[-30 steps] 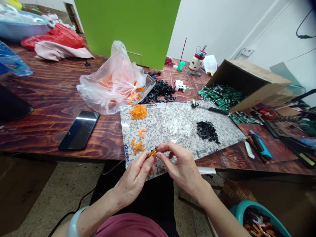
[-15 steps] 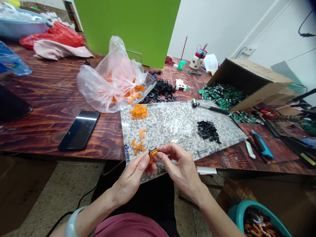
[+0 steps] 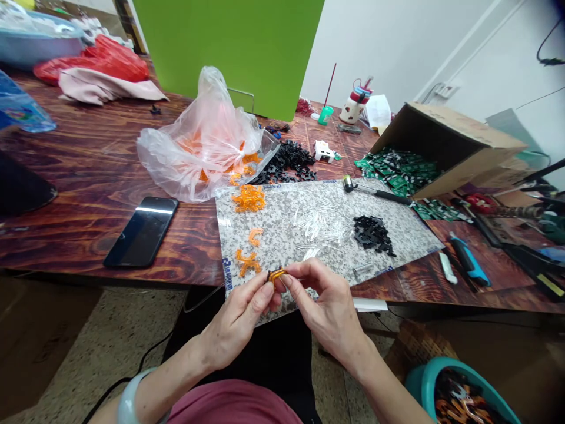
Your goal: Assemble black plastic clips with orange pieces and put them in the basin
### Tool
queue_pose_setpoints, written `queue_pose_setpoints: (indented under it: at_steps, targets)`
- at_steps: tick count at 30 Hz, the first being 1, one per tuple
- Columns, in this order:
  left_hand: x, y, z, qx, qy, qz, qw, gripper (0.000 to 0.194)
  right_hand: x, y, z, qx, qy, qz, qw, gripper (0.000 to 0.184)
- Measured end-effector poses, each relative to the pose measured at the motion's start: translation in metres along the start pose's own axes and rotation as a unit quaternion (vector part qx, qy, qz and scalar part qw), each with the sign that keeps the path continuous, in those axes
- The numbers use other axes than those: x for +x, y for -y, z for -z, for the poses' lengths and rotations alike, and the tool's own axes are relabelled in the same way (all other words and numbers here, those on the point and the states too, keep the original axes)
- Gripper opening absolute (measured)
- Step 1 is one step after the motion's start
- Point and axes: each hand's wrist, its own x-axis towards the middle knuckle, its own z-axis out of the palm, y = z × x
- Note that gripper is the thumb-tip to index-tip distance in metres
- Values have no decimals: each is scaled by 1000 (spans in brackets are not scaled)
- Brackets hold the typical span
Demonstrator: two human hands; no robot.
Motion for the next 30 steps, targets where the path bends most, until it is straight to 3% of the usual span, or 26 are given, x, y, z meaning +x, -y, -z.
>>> queue_pose_setpoints:
  at_steps: [11,30]
  targets:
    - [-2,0,-7,41,-6,-20,999,24,-7,-3,-3,-42,-25,15,999,5]
    - [-3,-2,-8,93,-10,-36,995,28,-10,0,2,-37,-7,8,999,3]
